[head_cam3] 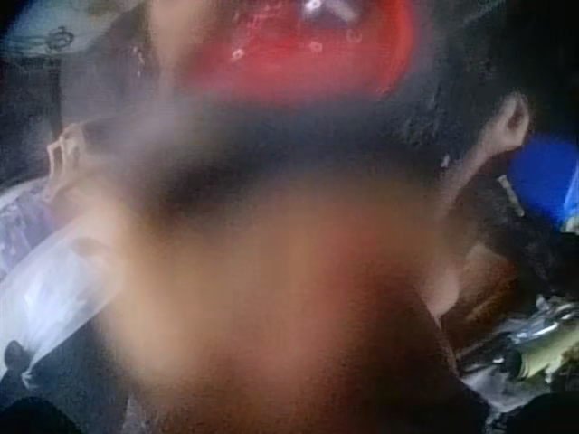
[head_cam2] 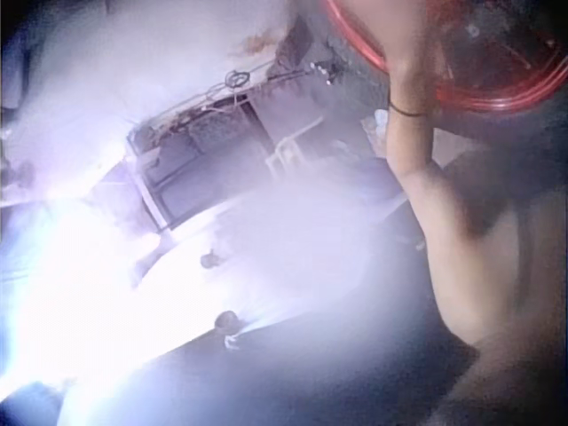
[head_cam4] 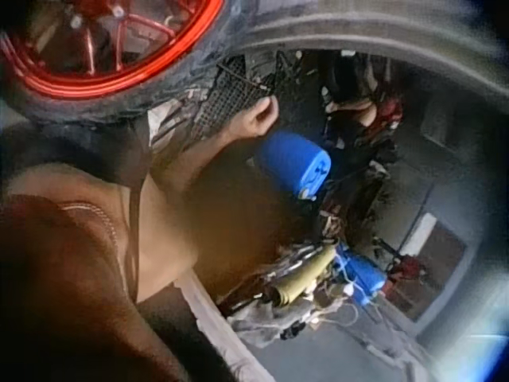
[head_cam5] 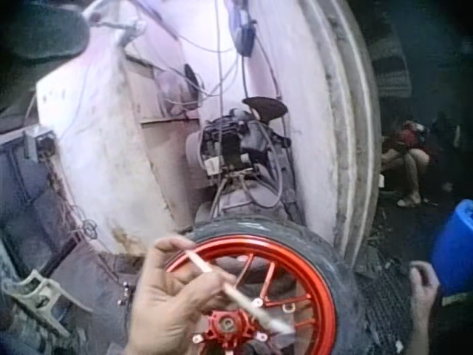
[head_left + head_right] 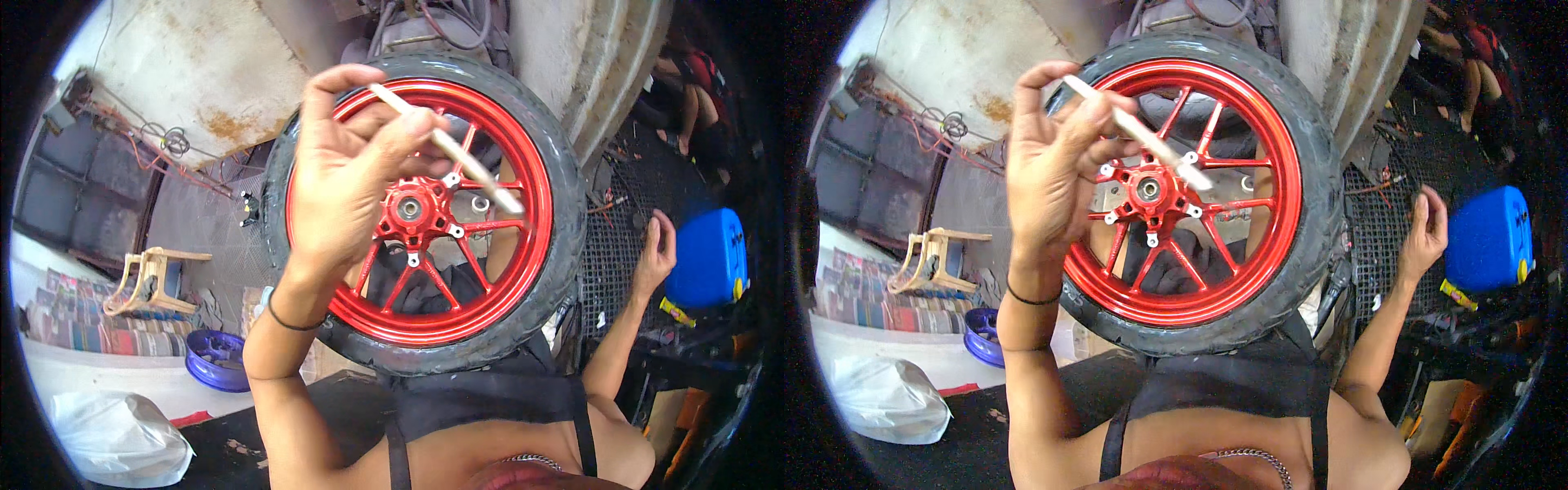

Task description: The person inserts white plastic spacers into the hub of a red motorcycle wheel rim and then uses a power impact wrench to tighten the lug nuts. The person holds the wheel steady with one hand while operating the tool with the other.

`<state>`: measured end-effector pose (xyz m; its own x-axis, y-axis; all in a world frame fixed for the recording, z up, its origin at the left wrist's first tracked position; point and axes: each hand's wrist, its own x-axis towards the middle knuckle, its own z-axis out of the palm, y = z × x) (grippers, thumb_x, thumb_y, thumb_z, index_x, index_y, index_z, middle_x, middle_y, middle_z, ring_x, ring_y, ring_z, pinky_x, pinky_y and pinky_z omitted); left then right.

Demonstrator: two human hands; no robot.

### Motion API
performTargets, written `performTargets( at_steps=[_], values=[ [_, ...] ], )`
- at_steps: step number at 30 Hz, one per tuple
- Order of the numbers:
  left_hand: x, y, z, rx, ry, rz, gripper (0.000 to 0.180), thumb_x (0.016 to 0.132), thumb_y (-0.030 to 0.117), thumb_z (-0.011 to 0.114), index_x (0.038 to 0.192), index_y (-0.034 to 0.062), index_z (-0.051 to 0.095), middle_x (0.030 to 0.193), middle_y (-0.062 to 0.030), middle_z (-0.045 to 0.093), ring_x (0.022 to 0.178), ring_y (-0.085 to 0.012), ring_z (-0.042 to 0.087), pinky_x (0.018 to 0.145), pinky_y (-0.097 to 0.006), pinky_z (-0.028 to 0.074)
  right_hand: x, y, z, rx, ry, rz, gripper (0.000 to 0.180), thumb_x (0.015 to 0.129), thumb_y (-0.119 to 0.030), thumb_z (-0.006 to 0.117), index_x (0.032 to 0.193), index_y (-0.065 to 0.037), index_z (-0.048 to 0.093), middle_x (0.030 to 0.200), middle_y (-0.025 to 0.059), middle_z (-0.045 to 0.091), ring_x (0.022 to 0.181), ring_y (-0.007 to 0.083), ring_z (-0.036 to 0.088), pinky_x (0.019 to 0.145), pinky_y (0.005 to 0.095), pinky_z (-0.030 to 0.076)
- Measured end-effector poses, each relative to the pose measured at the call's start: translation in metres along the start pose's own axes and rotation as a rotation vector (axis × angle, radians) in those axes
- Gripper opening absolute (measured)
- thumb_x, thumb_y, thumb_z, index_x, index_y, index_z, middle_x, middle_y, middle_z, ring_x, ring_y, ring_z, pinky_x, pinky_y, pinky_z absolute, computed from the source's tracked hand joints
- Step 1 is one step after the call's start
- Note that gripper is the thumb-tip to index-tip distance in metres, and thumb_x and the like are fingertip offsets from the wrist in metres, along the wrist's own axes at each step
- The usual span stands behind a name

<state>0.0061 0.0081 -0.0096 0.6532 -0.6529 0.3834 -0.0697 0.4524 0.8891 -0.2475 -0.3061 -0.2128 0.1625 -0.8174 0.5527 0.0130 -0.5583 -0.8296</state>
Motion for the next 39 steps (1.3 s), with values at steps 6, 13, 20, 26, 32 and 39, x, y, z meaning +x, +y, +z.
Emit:
performTargets(
  at_steps=[6, 13, 20, 26, 32, 39],
  values=[
    [-0.012, -0.037, 0.034, -0.360, 0.081, -0.222, 0.020, 0.096, 0.009, 0.061, 0.098, 0.0057, 0.041, 0.096, -0.0195, 0.067, 0.079, -0.0237, 0.071, 0.069, -0.034, 0.061, 0.028, -0.125, 0.108, 0.451, -0.604, -0.463, 0.060, 0.090, -0.037, 0.068, 0.132, 0.004, 0.053, 0.132, 0.0188, 0.056, 0.121, 0.0274, 0.053, 0.102, 0.0386, 0.041],
    [-0.042, -0.081, 0.057, -0.586, 0.089, -0.306, 0.028, 0.095, 0.007, 0.063, 0.094, 0.0087, 0.035, 0.092, -0.0167, 0.067, 0.078, -0.0219, 0.072, 0.063, -0.028, 0.061, -0.036, -0.180, 0.146, 0.944, -0.581, -0.040, 0.047, 0.103, -0.041, 0.043, 0.117, 0.003, 0.054, 0.091, 0.0207, 0.069, 0.092, 0.0305, 0.067, 0.080, 0.0398, 0.055],
    [-0.079, -0.032, -0.034, 0.573, 0.082, 0.018, 0.025, 0.085, 0.012, 0.075, 0.104, 0.0007, 0.062, 0.095, -0.0093, 0.070, 0.083, -0.0149, 0.070, 0.071, -0.029, 0.057, 0.004, -0.186, 0.129, 0.768, -0.937, 0.236, 0.044, 0.105, -0.037, 0.042, 0.119, 0.003, 0.052, 0.062, -0.0044, 0.038, 0.049, 0.0049, 0.032, 0.043, 0.0239, 0.030],
    [-0.090, -0.012, -0.139, 0.919, 0.557, 0.133, 0.057, 0.086, 0.011, 0.071, 0.136, 0.0028, 0.045, 0.134, -0.0152, 0.055, 0.126, -0.0244, 0.050, 0.106, -0.037, 0.036, 0.031, -0.165, 0.148, 0.001, -1.196, -0.528, 0.025, 0.097, -0.015, 0.056, 0.118, 0.000, 0.055, 0.076, 0.0072, 0.054, 0.064, 0.0190, 0.053, 0.056, 0.0305, 0.042],
    [-0.083, -0.018, -0.192, 0.904, 0.426, -0.061, 0.057, 0.096, 0.015, 0.056, 0.148, 0.0018, 0.034, 0.146, -0.0198, 0.045, 0.136, -0.0283, 0.041, 0.116, -0.040, 0.025, 0.027, -0.187, 0.177, -0.281, -1.392, -0.805, 0.047, 0.073, -0.010, 0.068, 0.118, -0.003, 0.058, 0.078, 0.0105, 0.055, 0.070, 0.0310, 0.061, 0.060, 0.0403, 0.050],
    [-0.053, -0.022, -0.240, 0.848, 0.260, -0.107, 0.077, 0.091, 0.040, 0.062, 0.148, -0.0022, 0.032, 0.147, -0.0218, 0.041, 0.137, -0.0282, 0.039, 0.115, -0.039, 0.025, 0.016, -0.191, 0.176, -0.415, -1.354, -0.821, 0.046, 0.076, -0.011, 0.065, 0.122, -0.009, 0.064, 0.072, 0.0052, 0.055, 0.059, 0.0221, 0.058, 0.050, 0.0353, 0.046]
  ],
)
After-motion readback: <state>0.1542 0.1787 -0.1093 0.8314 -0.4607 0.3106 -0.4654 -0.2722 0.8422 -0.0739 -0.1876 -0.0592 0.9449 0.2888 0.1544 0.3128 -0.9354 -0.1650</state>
